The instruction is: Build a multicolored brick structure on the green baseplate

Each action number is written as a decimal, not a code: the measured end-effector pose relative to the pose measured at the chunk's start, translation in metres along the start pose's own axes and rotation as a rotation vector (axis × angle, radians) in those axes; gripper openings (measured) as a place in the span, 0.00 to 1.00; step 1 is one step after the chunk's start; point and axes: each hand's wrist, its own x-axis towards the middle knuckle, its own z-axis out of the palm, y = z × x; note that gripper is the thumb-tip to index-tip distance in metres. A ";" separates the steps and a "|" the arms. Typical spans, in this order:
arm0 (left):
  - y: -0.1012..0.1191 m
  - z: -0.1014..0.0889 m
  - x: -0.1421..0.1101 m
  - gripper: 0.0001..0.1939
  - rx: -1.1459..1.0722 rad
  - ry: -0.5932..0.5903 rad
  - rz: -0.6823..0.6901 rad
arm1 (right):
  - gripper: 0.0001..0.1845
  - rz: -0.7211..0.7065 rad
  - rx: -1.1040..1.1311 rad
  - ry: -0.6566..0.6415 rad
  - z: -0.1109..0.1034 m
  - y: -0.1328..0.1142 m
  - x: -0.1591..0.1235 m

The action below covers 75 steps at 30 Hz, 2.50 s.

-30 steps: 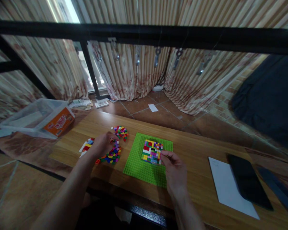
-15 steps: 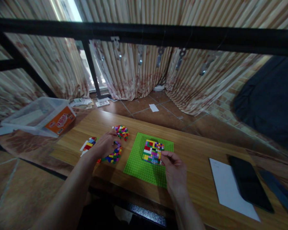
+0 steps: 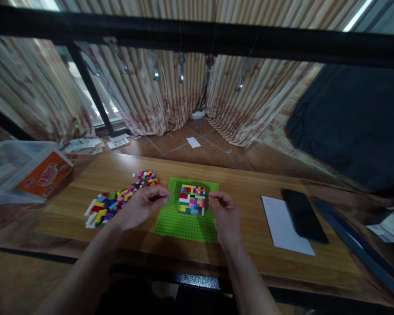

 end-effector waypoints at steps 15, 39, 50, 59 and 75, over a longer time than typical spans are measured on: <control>0.000 0.067 0.012 0.14 -0.381 0.066 -0.208 | 0.04 -0.431 -0.477 -0.408 0.004 -0.015 -0.021; -0.004 0.062 0.008 0.16 -0.071 -0.116 -0.150 | 0.05 -0.418 -0.609 -0.294 -0.004 0.008 -0.004; 0.000 0.064 0.007 0.18 -0.059 -0.141 -0.168 | 0.05 -0.196 -0.463 -0.197 -0.005 0.008 0.003; 0.000 0.065 0.006 0.17 -0.022 -0.145 -0.154 | 0.11 0.019 -0.273 -0.150 0.001 0.013 0.005; 0.005 0.069 0.007 0.12 -0.080 -0.113 -0.163 | 0.09 -0.009 -0.316 -0.146 0.006 0.015 0.005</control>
